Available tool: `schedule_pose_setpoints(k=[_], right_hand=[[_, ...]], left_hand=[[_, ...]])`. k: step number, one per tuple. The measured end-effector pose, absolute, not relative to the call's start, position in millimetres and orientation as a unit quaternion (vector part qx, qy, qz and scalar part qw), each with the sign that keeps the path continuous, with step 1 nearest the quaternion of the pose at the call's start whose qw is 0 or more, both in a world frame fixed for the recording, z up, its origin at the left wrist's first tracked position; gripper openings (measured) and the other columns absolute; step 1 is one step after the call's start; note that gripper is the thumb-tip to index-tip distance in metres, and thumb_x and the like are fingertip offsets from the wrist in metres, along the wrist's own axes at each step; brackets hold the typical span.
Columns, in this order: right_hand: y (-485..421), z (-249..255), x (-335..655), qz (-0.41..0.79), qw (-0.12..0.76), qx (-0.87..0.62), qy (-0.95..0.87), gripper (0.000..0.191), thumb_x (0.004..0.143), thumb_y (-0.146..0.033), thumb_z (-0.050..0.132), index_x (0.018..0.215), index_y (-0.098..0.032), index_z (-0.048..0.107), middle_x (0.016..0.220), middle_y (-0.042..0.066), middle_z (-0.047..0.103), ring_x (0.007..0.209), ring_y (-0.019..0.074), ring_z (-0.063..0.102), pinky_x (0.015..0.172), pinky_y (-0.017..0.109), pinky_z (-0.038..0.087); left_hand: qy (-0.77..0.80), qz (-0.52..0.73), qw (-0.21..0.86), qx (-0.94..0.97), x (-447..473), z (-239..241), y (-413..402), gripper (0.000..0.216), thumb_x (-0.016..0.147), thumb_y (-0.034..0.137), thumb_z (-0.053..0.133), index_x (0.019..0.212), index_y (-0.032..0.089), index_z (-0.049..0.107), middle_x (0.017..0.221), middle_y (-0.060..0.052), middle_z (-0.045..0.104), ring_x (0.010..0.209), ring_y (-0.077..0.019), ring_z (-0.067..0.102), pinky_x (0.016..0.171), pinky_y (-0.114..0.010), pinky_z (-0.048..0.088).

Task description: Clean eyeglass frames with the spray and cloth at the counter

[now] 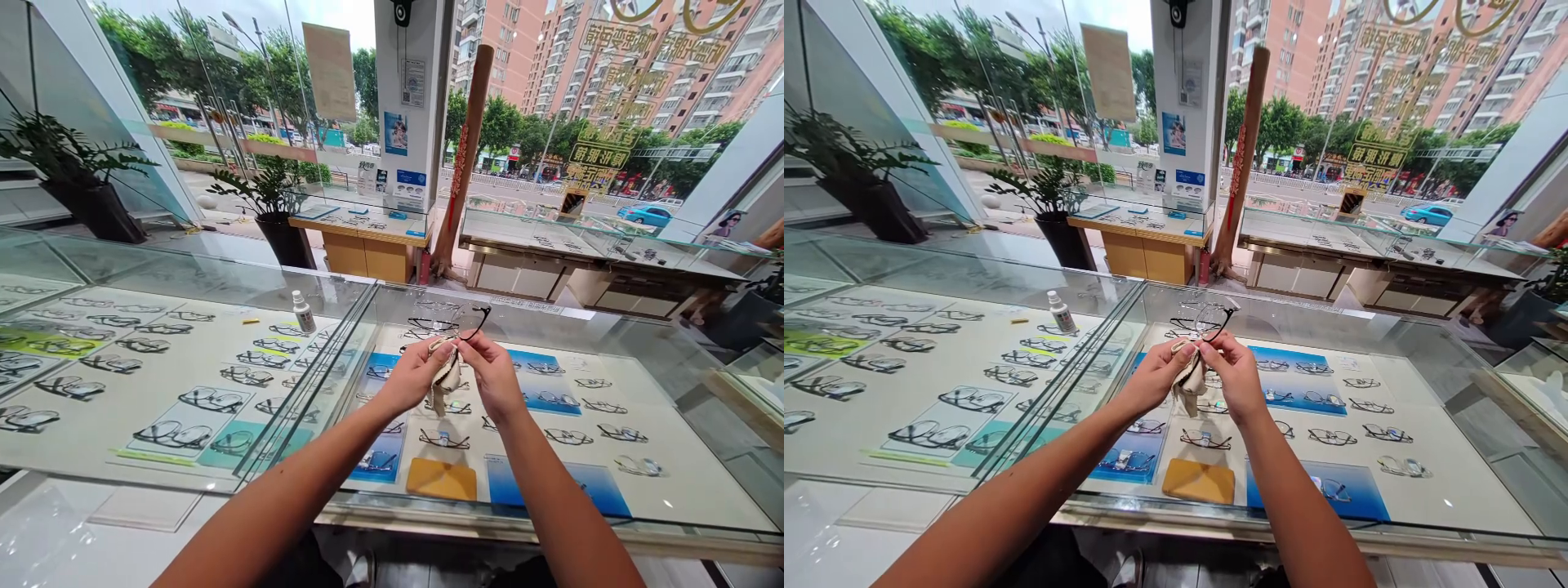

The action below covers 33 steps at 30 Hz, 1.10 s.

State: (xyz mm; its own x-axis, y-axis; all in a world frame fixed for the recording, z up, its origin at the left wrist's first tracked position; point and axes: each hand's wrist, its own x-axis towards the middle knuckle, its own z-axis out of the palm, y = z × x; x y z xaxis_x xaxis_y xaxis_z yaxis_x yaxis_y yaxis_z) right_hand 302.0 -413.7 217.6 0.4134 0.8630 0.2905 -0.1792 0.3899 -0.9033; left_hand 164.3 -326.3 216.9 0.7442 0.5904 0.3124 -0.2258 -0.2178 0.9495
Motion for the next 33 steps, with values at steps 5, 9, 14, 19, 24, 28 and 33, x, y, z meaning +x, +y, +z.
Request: schedule_pose_setpoints(k=[5, 9, 14, 19, 24, 28, 33], right_hand=[[-414, 220, 302, 0.327, 0.756, -0.423, -0.377, 0.023, 0.082, -0.045, 0.088, 0.085, -0.023, 0.082, 0.093, 0.003, 0.059, 0.086, 0.0186, 0.054, 0.076, 0.029, 0.049], [-414, 224, 302, 0.347, 0.789, -0.397, -0.315, 0.027, 0.077, -0.045, 0.092, 0.081, -0.022, 0.078, 0.086, 0.001, 0.058, 0.079, 0.0163, 0.053, 0.072, 0.028, 0.046], [-410, 224, 290, 0.304, 0.795, -0.407, -0.331, 0.029, 0.080, -0.048, 0.089, 0.085, -0.022, 0.077, 0.087, 0.001, 0.063, 0.085, 0.0194, 0.057, 0.084, 0.034, 0.049], [-414, 229, 287, 0.236, 0.786, -0.459, -0.341, 0.031, 0.082, -0.051, 0.085, 0.086, -0.021, 0.077, 0.089, 0.002, 0.063, 0.087, 0.0197, 0.056, 0.084, 0.034, 0.047], [-448, 268, 308, 0.114, 0.753, -0.492, -0.423, 0.026, 0.094, -0.048, 0.076, 0.092, -0.023, 0.077, 0.097, 0.005, 0.064, 0.097, 0.0231, 0.060, 0.090, 0.038, 0.048], [-480, 304, 329, -0.129, 0.598, -0.534, -0.583, 0.011, 0.100, -0.034, 0.072, 0.095, -0.025, 0.075, 0.101, 0.007, 0.065, 0.097, 0.0261, 0.061, 0.088, 0.043, 0.049], [-494, 311, 345, -0.326, 0.267, -0.488, -0.764, 0.017, 0.104, -0.016, 0.063, 0.107, -0.027, 0.075, 0.105, 0.007, 0.075, 0.098, 0.0263, 0.061, 0.088, 0.045, 0.047]], left_hand=[[0.098, 0.291, 0.611, 0.730, 161, 223, -322, 0.052, 0.100, 0.065, 0.057, 0.086, 0.016, 0.060, 0.083, -0.003, 0.057, 0.076, -0.0150, 0.049, 0.070, -0.027, 0.042], [0.068, 0.256, 0.665, 0.698, 162, 222, -321, 0.045, 0.091, 0.056, 0.076, 0.105, 0.014, 0.066, 0.090, -0.004, 0.063, 0.078, -0.0150, 0.054, 0.070, -0.025, 0.043], [0.107, 0.311, 0.652, 0.683, 164, 217, -315, 0.046, 0.084, 0.055, 0.084, 0.094, 0.014, 0.065, 0.080, -0.001, 0.063, 0.071, -0.0137, 0.054, 0.067, -0.024, 0.042], [0.084, 0.276, 0.678, 0.676, 163, 219, -308, 0.054, 0.095, 0.066, 0.067, 0.094, 0.013, 0.073, 0.082, -0.005, 0.071, 0.075, -0.0168, 0.061, 0.073, -0.027, 0.047], [0.061, 0.206, 0.782, 0.586, 160, 218, -295, 0.058, 0.086, 0.068, 0.077, 0.097, 0.011, 0.075, 0.085, -0.009, 0.075, 0.080, -0.0181, 0.066, 0.079, -0.029, 0.050], [0.102, 0.132, 0.811, 0.561, 154, 217, -283, 0.062, 0.078, 0.072, 0.082, 0.087, 0.010, 0.074, 0.079, -0.008, 0.073, 0.068, -0.0160, 0.062, 0.068, -0.028, 0.049], [0.130, 0.076, 0.806, 0.572, 150, 220, -280, 0.057, 0.069, 0.068, 0.090, 0.079, 0.013, 0.075, 0.075, -0.007, 0.071, 0.065, -0.0167, 0.059, 0.060, -0.028, 0.046]])
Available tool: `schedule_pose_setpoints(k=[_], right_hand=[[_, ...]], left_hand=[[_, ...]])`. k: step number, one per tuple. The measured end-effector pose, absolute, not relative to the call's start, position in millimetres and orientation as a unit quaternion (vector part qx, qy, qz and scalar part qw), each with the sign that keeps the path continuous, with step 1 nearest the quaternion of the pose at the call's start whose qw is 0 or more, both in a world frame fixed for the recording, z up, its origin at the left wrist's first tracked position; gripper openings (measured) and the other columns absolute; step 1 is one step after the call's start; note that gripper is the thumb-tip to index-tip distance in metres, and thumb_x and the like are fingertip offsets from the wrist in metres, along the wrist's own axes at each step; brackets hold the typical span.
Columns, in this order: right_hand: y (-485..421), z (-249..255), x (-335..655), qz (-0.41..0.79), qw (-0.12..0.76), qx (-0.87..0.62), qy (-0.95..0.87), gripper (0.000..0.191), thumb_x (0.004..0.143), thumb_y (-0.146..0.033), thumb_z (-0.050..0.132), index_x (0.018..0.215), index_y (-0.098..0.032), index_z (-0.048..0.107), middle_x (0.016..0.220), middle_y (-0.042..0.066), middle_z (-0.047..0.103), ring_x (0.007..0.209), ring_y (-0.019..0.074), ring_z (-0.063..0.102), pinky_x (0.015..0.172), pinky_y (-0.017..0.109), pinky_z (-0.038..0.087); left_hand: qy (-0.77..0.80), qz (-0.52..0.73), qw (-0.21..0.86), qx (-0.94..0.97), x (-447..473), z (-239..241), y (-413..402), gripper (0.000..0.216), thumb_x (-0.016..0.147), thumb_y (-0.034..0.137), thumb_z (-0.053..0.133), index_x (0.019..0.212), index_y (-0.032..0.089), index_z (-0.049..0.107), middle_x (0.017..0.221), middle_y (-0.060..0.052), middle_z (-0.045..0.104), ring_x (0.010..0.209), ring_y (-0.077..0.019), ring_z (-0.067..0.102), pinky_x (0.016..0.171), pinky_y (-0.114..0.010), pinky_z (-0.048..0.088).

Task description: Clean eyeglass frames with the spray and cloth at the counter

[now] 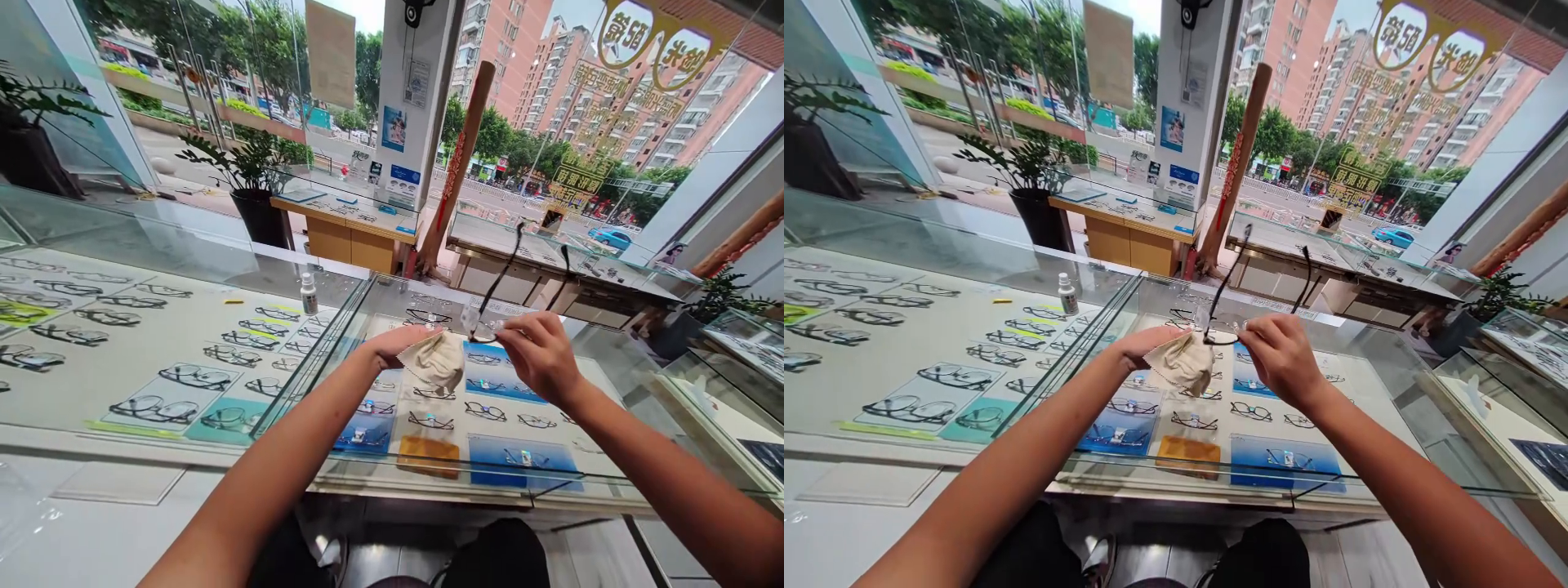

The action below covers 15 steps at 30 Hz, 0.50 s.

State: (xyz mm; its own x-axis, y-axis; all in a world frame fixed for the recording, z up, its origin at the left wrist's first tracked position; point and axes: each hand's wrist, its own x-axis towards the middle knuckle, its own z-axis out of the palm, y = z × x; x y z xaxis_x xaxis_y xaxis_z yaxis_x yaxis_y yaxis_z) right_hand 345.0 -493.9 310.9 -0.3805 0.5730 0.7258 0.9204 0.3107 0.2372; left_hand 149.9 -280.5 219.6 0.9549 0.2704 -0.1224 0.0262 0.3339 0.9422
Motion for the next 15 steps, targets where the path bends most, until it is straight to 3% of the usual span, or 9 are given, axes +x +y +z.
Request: schedule_pose_setpoints(k=[3, 6, 11, 15], right_hand=[[-492, 302, 347, -0.298, 0.127, -0.443, -0.836, 0.025, 0.108, -0.014, 0.054, 0.107, -0.028, 0.075, 0.110, 0.005, 0.076, 0.099, 0.0247, 0.062, 0.089, 0.044, 0.047], [-486, 298, 344, -0.216, 0.068, -0.427, -0.875, 0.032, 0.110, -0.014, 0.047, 0.107, -0.029, 0.075, 0.112, 0.004, 0.076, 0.098, 0.0235, 0.063, 0.091, 0.044, 0.049], [-470, 299, 335, -0.097, 0.094, -0.441, -0.888, 0.032, 0.107, -0.014, 0.048, 0.112, -0.031, 0.076, 0.113, 0.004, 0.077, 0.101, 0.0245, 0.065, 0.094, 0.046, 0.052], [-460, 293, 336, -0.141, 0.151, -0.444, -0.872, 0.030, 0.105, -0.013, 0.052, 0.110, -0.030, 0.076, 0.115, 0.005, 0.077, 0.102, 0.0248, 0.066, 0.096, 0.045, 0.050]], left_hand=[[0.115, 0.057, 0.792, 0.597, 149, 221, -284, 0.054, 0.067, 0.065, 0.092, 0.076, 0.015, 0.075, 0.075, -0.006, 0.070, 0.064, -0.0166, 0.057, 0.059, -0.028, 0.044], [0.081, 0.009, 0.769, 0.634, 148, 221, -287, 0.058, 0.067, 0.070, 0.090, 0.072, 0.014, 0.073, 0.067, -0.004, 0.066, 0.056, -0.0143, 0.049, 0.054, -0.028, 0.039], [0.029, -0.034, 0.777, 0.628, 147, 218, -288, 0.056, 0.071, 0.065, 0.090, 0.067, 0.014, 0.067, 0.058, 0.000, 0.055, 0.052, -0.0116, 0.041, 0.051, -0.027, 0.032], [-0.003, 0.010, 0.783, 0.622, 151, 217, -288, 0.051, 0.074, 0.058, 0.092, 0.075, 0.012, 0.068, 0.065, 0.000, 0.057, 0.056, -0.0098, 0.044, 0.054, -0.024, 0.033]])
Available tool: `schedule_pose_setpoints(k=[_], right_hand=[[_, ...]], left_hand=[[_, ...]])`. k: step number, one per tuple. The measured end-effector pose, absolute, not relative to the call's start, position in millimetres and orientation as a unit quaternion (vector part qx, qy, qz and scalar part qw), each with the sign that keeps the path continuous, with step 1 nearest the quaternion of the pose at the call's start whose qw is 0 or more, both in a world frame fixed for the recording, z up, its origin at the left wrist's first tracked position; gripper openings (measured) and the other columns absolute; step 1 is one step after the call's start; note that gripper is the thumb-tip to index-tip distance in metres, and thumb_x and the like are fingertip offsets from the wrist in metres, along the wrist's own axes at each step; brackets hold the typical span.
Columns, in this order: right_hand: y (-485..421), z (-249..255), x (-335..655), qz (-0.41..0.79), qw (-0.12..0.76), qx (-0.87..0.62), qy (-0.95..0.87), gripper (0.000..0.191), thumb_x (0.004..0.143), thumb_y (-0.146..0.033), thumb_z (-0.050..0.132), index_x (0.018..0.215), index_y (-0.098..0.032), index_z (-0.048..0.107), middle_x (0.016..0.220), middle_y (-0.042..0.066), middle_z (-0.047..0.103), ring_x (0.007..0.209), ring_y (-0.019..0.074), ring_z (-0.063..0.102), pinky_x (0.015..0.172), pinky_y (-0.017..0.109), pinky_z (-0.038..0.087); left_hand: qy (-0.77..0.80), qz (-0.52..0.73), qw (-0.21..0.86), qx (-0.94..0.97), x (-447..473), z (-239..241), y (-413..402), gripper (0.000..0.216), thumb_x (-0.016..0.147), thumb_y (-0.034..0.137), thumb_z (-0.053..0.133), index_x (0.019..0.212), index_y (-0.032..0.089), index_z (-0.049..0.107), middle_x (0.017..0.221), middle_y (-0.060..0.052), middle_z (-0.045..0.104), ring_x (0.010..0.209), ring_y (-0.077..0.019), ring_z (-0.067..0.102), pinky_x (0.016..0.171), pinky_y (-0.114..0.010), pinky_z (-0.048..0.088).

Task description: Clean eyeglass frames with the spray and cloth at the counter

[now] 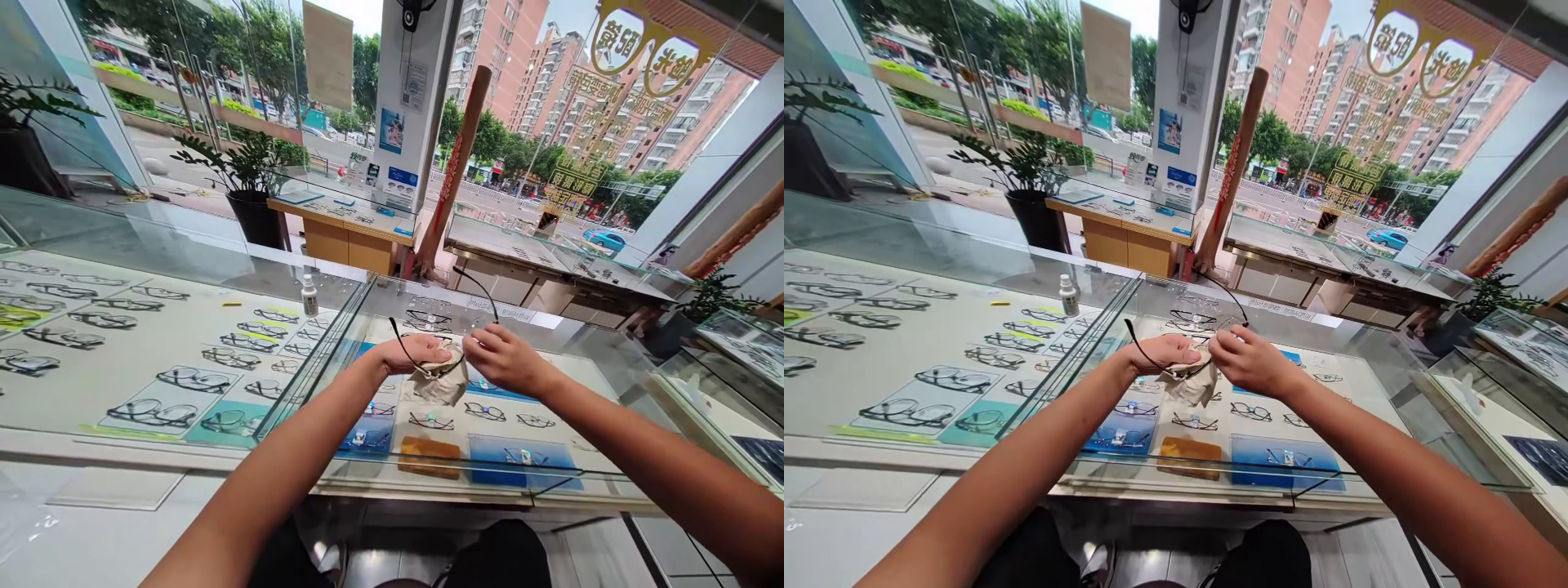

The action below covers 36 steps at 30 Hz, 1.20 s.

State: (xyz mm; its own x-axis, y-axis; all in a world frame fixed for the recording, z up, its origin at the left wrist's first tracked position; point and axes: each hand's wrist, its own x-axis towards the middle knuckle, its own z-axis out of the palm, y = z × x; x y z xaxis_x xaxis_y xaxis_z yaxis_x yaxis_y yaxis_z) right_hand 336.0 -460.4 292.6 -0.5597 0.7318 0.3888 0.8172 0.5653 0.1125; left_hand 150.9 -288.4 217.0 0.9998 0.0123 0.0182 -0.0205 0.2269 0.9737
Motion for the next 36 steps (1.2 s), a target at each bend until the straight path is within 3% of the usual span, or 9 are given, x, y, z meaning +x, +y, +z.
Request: schedule_pose_setpoints(k=[3, 6, 8, 11, 14, 18, 28, 36], right_hand=[[-455, 280, 338, -0.220, 0.244, -0.496, -0.803, 0.019, 0.104, -0.022, 0.060, 0.105, -0.029, 0.078, 0.110, 0.007, 0.077, 0.101, 0.0267, 0.064, 0.095, 0.046, 0.047], [-443, 261, 336, -0.214, 0.432, -0.588, -0.650, 0.018, 0.100, -0.037, 0.068, 0.092, -0.025, 0.078, 0.094, 0.009, 0.073, 0.095, 0.0281, 0.060, 0.091, 0.046, 0.045], [-428, 247, 332, -0.069, 0.538, -0.618, -0.569, 0.030, 0.097, -0.050, 0.070, 0.086, -0.024, 0.078, 0.088, 0.007, 0.071, 0.089, 0.0261, 0.059, 0.084, 0.041, 0.046], [-403, 226, 326, 0.191, 0.620, -0.579, -0.493, 0.042, 0.084, -0.063, 0.079, 0.081, -0.021, 0.079, 0.090, 0.005, 0.073, 0.088, 0.0241, 0.062, 0.081, 0.037, 0.046], [-386, 214, 323, 0.267, 0.651, -0.549, -0.452, 0.045, 0.075, -0.064, 0.086, 0.077, -0.020, 0.077, 0.087, 0.004, 0.074, 0.084, 0.0217, 0.060, 0.081, 0.035, 0.046], [-381, 208, 323, 0.282, 0.664, -0.538, -0.437, 0.046, 0.074, -0.065, 0.086, 0.077, -0.020, 0.075, 0.076, 0.001, 0.069, 0.074, 0.0186, 0.055, 0.074, 0.032, 0.045], [-391, 194, 325, 0.292, 0.663, -0.508, -0.466, 0.039, 0.076, -0.059, 0.089, 0.078, -0.022, 0.078, 0.082, 0.002, 0.068, 0.080, 0.0212, 0.059, 0.080, 0.035, 0.049], [-389, 190, 329, 0.302, 0.674, -0.516, -0.435, 0.041, 0.076, -0.060, 0.088, 0.075, -0.022, 0.073, 0.079, 0.001, 0.068, 0.076, 0.0197, 0.056, 0.076, 0.034, 0.048]], left_hand=[[0.011, 0.097, 0.784, 0.614, 155, 215, -288, 0.054, 0.075, 0.060, 0.091, 0.084, 0.011, 0.070, 0.072, -0.003, 0.064, 0.060, -0.0109, 0.052, 0.059, -0.023, 0.038], [0.025, 0.145, 0.776, 0.613, 159, 212, -285, 0.057, 0.076, 0.062, 0.088, 0.092, 0.010, 0.072, 0.080, -0.007, 0.069, 0.067, -0.0141, 0.060, 0.066, -0.025, 0.043], [0.035, 0.165, 0.768, 0.618, 161, 209, -283, 0.057, 0.076, 0.062, 0.088, 0.093, 0.009, 0.071, 0.080, -0.007, 0.069, 0.068, -0.0142, 0.060, 0.066, -0.024, 0.043], [0.051, 0.184, 0.764, 0.617, 163, 204, -280, 0.056, 0.074, 0.058, 0.092, 0.091, 0.010, 0.070, 0.079, -0.005, 0.068, 0.067, -0.0129, 0.058, 0.065, -0.024, 0.041], [0.054, 0.175, 0.764, 0.618, 162, 202, -278, 0.055, 0.069, 0.051, 0.096, 0.095, 0.010, 0.070, 0.083, -0.006, 0.069, 0.070, -0.0138, 0.060, 0.068, -0.024, 0.043], [0.055, 0.167, 0.759, 0.628, 161, 202, -280, 0.058, 0.067, 0.046, 0.098, 0.103, 0.011, 0.070, 0.089, -0.006, 0.070, 0.076, -0.0153, 0.062, 0.072, -0.025, 0.046], [0.103, 0.218, 0.673, 0.700, 169, 204, -288, 0.061, 0.084, 0.073, 0.074, 0.071, 0.017, 0.050, 0.064, 0.005, 0.043, 0.059, -0.0086, 0.034, 0.057, -0.025, 0.025], [0.111, 0.201, 0.742, 0.630, 168, 201, -283, 0.055, 0.080, 0.063, 0.084, 0.095, 0.013, 0.065, 0.079, -0.001, 0.064, 0.068, -0.0119, 0.054, 0.066, -0.024, 0.040]])
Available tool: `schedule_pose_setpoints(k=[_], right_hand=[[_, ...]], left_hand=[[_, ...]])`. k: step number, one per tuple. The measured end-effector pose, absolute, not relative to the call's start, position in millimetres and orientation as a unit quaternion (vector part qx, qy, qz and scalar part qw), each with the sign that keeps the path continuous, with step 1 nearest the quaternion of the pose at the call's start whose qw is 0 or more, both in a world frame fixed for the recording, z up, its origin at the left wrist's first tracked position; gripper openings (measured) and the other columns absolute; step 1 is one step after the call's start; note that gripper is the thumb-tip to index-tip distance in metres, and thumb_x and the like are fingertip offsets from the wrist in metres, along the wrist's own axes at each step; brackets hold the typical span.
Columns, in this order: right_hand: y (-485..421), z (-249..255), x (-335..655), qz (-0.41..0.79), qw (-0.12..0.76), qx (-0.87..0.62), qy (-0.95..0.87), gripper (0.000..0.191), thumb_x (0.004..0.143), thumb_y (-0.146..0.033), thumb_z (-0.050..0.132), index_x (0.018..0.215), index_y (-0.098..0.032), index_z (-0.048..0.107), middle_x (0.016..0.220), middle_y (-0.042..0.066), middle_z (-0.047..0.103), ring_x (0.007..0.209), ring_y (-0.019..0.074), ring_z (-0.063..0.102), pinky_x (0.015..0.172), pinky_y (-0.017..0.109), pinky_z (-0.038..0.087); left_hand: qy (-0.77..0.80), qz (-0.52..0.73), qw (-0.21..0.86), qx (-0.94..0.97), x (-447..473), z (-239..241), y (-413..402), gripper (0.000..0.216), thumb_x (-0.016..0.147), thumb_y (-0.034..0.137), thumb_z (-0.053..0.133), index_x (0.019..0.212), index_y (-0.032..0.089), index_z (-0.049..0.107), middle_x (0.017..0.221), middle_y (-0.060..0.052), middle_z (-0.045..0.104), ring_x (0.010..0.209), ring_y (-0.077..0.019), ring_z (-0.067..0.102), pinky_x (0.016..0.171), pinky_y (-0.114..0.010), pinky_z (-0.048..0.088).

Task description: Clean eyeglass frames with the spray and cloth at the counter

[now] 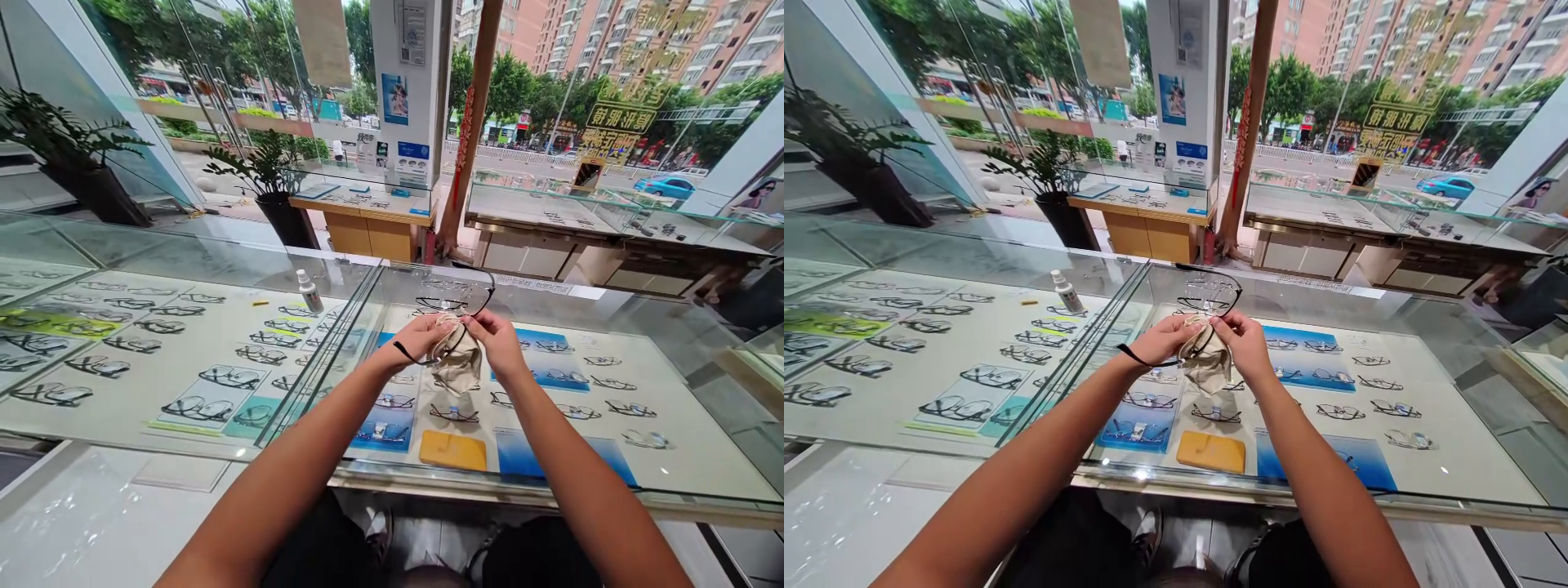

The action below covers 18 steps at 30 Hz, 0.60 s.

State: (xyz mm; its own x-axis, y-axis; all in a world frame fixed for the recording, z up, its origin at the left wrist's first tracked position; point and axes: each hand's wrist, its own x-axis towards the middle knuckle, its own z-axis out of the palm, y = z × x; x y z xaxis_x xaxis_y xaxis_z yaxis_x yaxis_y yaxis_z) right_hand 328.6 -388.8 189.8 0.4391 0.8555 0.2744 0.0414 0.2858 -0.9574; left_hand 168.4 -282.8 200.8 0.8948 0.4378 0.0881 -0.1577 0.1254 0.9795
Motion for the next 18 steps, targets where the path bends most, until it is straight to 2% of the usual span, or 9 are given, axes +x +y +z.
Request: schedule_pose_setpoints(k=[5, 9, 15, 18], right_hand=[[-387.2, 186.3, 325.8, 0.297, 0.683, -0.514, -0.425, 0.041, 0.076, -0.059, 0.088, 0.073, -0.023, 0.070, 0.074, -0.001, 0.064, 0.072, 0.0177, 0.053, 0.072, 0.032, 0.044], [-387.2, 186.6, 321.3, 0.315, 0.679, -0.507, -0.428, 0.043, 0.075, -0.061, 0.089, 0.074, -0.022, 0.071, 0.075, 0.000, 0.065, 0.074, 0.0180, 0.054, 0.073, 0.032, 0.044], [-388.3, 191.2, 319.7, 0.318, 0.674, -0.515, -0.424, 0.046, 0.071, -0.062, 0.090, 0.073, -0.022, 0.069, 0.076, 0.000, 0.065, 0.074, 0.0177, 0.053, 0.072, 0.031, 0.044], [-388.1, 192.7, 321.4, 0.314, 0.681, -0.522, -0.405, 0.048, 0.068, -0.065, 0.090, 0.071, -0.022, 0.068, 0.075, 0.000, 0.063, 0.073, 0.0178, 0.051, 0.070, 0.031, 0.043]], left_hand=[[0.110, 0.199, 0.738, 0.635, 166.7, 200.5, -279.0, 0.054, 0.073, 0.051, 0.093, 0.100, 0.012, 0.067, 0.087, -0.004, 0.069, 0.074, -0.0137, 0.061, 0.074, -0.027, 0.046], [0.126, 0.234, 0.714, 0.648, 169.5, 199.4, -281.9, 0.055, 0.067, 0.048, 0.097, 0.094, 0.012, 0.066, 0.079, 0.000, 0.065, 0.069, -0.0124, 0.057, 0.069, -0.025, 0.042], [0.117, 0.247, 0.685, 0.675, 169.0, 197.4, -280.5, 0.052, 0.080, 0.060, 0.085, 0.085, 0.012, 0.064, 0.073, 0.000, 0.059, 0.064, -0.0112, 0.051, 0.062, -0.023, 0.039], [0.094, 0.207, 0.704, 0.672, 166.1, 197.7, -278.7, 0.050, 0.083, 0.057, 0.084, 0.098, 0.012, 0.067, 0.082, -0.004, 0.066, 0.070, -0.0134, 0.058, 0.067, -0.024, 0.044]])
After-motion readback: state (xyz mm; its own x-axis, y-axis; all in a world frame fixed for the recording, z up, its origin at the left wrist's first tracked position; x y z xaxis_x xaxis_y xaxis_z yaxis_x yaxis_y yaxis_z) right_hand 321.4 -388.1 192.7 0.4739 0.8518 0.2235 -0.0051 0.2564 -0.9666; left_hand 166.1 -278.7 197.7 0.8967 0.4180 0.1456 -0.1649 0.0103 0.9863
